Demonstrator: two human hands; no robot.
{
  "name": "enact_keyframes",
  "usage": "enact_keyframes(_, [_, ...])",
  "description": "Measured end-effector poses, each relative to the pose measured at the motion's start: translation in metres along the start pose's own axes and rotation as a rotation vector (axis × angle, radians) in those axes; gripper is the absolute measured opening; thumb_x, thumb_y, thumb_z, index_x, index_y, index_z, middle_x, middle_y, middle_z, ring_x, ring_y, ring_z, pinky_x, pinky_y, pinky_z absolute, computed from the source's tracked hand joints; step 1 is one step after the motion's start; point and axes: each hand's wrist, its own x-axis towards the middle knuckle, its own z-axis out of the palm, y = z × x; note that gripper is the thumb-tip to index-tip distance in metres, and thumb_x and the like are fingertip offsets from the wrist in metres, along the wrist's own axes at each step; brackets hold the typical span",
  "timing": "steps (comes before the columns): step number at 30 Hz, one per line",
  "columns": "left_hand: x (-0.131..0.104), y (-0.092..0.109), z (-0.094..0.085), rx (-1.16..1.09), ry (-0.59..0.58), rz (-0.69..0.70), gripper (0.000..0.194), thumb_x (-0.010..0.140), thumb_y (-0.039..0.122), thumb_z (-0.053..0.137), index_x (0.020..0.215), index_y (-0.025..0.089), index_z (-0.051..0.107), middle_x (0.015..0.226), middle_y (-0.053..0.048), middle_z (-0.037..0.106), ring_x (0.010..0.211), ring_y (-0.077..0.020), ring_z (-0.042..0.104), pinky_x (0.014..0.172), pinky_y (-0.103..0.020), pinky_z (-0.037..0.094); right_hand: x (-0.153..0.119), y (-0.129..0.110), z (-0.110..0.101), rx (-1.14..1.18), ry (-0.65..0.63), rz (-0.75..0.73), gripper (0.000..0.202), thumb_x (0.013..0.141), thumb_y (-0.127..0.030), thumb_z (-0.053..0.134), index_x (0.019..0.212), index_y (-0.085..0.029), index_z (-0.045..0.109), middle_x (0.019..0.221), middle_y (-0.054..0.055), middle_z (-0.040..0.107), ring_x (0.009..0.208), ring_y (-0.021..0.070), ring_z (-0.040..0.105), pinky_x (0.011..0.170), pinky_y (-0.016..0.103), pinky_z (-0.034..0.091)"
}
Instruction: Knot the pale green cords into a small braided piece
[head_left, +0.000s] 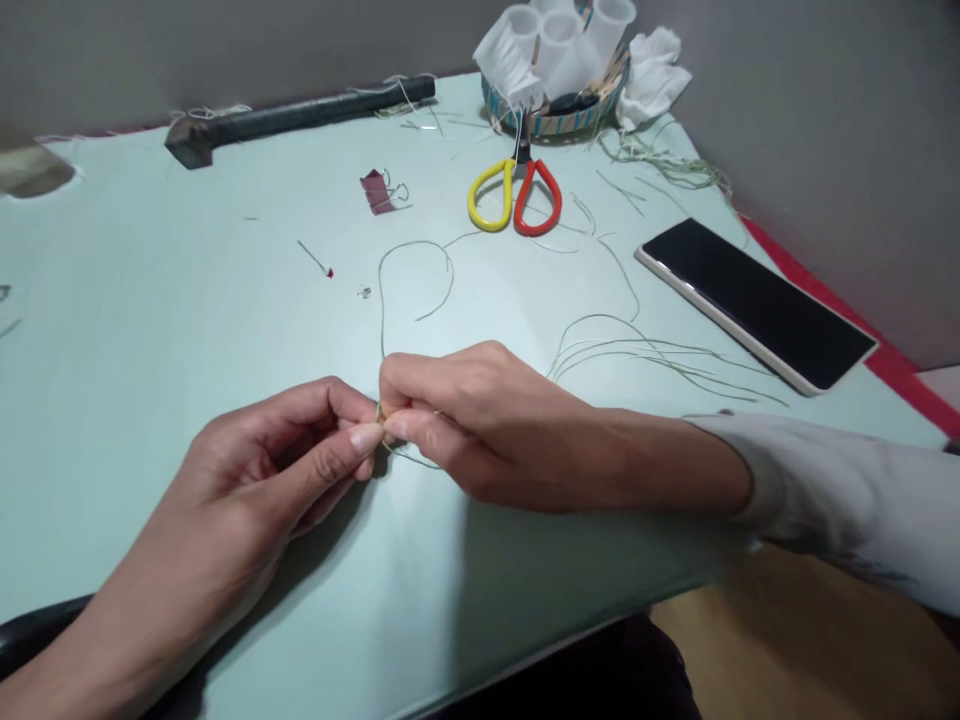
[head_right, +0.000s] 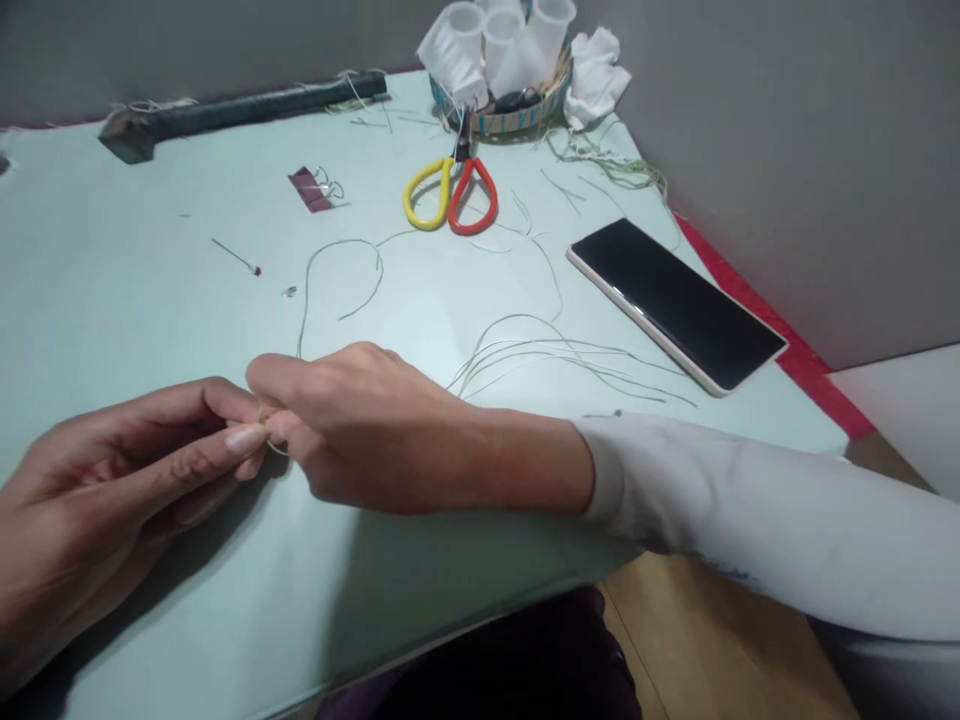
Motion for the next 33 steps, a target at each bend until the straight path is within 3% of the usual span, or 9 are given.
enact_keyframes(6, [0.001,0.005,0.005,0.046,-0.008,0.046,0.033,0.08,0.057,0.079,0.075,0.025,0.07,0.069,0.002,0.051,0.061,-0.0124,0.04,0.047,-0.022,0.027,-0.016,0.005,-0.019,0.017,0.011,0.063,0.017,0.095,-0.021,0.048,0.078,-0.02,0.051,0.065,-0.007,0.046,0.062,0.0093,0.04,0.066,0.027,0.03])
enact_keyframes(12, [-0.002,0.0,0.003,0.052,-0.04,0.039,0.035,0.083,0.057,0.075,0.074,0.024,0.068,0.068,0.002,0.048,0.061,-0.0127,0.033,0.048,-0.023,0.024,-0.049,0.023,-0.059,-0.161,-0.007,0.116,0.02,0.098,-0.027,0.054,0.08,-0.019,0.06,0.068,-0.004,0.053,0.063,0.0101,0.043,0.063,0.028,0.031])
enact_keyframes(19, [0.0,-0.005,-0.001,0.023,-0.037,0.012,0.039,0.079,0.063,0.076,0.075,0.025,0.069,0.066,0.002,0.047,0.059,-0.0128,0.033,0.048,-0.022,0.025,-0.084,0.023,-0.107,-0.307,0.068,0.399,0.034,0.098,-0.047,0.054,0.083,-0.021,0.068,0.067,-0.002,0.053,0.06,0.0131,0.04,0.055,0.028,0.029])
enact_keyframes(22, [0.002,-0.009,-0.002,0.018,-0.043,0.011,0.04,0.077,0.064,0.077,0.073,0.025,0.07,0.061,0.003,0.043,0.052,-0.01,0.025,0.044,-0.023,0.018,-0.098,0.031,-0.126,-0.364,0.115,0.411,0.036,0.097,-0.052,0.057,0.081,-0.022,0.069,0.066,-0.001,0.054,0.058,0.0138,0.041,0.054,0.028,0.029])
enact_keyframes(25, [0.001,-0.01,-0.002,-0.013,-0.024,0.008,0.04,0.075,0.063,0.079,0.07,0.025,0.07,0.059,0.003,0.042,0.05,-0.0091,0.024,0.043,-0.023,0.017,-0.104,0.042,-0.136,-0.601,0.185,0.328,0.029,0.098,-0.044,0.056,0.085,-0.023,0.072,0.077,0.003,0.067,0.066,0.0186,0.053,0.063,0.032,0.038])
enact_keyframes(28, [0.0,-0.007,0.0,-0.053,-0.008,-0.003,0.039,0.072,0.062,0.081,0.069,0.024,0.07,0.059,0.003,0.045,0.051,-0.0089,0.026,0.044,-0.023,0.018,-0.097,0.04,-0.122,-0.998,0.278,0.181,0.028,0.1,-0.028,0.048,0.092,-0.021,0.074,0.104,0.015,0.071,0.092,0.0306,0.061,0.081,0.046,0.042])
enact_keyframes(30, [0.0,-0.004,0.002,-0.074,-0.007,-0.005,0.036,0.071,0.058,0.083,0.069,0.024,0.071,0.059,0.003,0.047,0.052,-0.0091,0.028,0.045,-0.022,0.018,-0.086,0.029,-0.095,-1.054,0.316,0.101,0.027,0.1,-0.024,0.048,0.099,-0.016,0.074,0.115,0.022,0.068,0.103,0.0355,0.059,0.087,0.052,0.04])
enact_keyframes(33, [0.0,-0.002,0.004,-0.104,-0.008,-0.001,0.032,0.071,0.052,0.085,0.068,0.023,0.07,0.063,0.002,0.05,0.058,-0.0104,0.033,0.048,-0.02,0.022,-0.064,0.006,-0.039,-0.905,0.194,-0.068,0.026,0.105,-0.025,0.046,0.095,-0.02,0.07,0.105,0.009,0.071,0.09,0.0198,0.062,0.083,0.034,0.047])
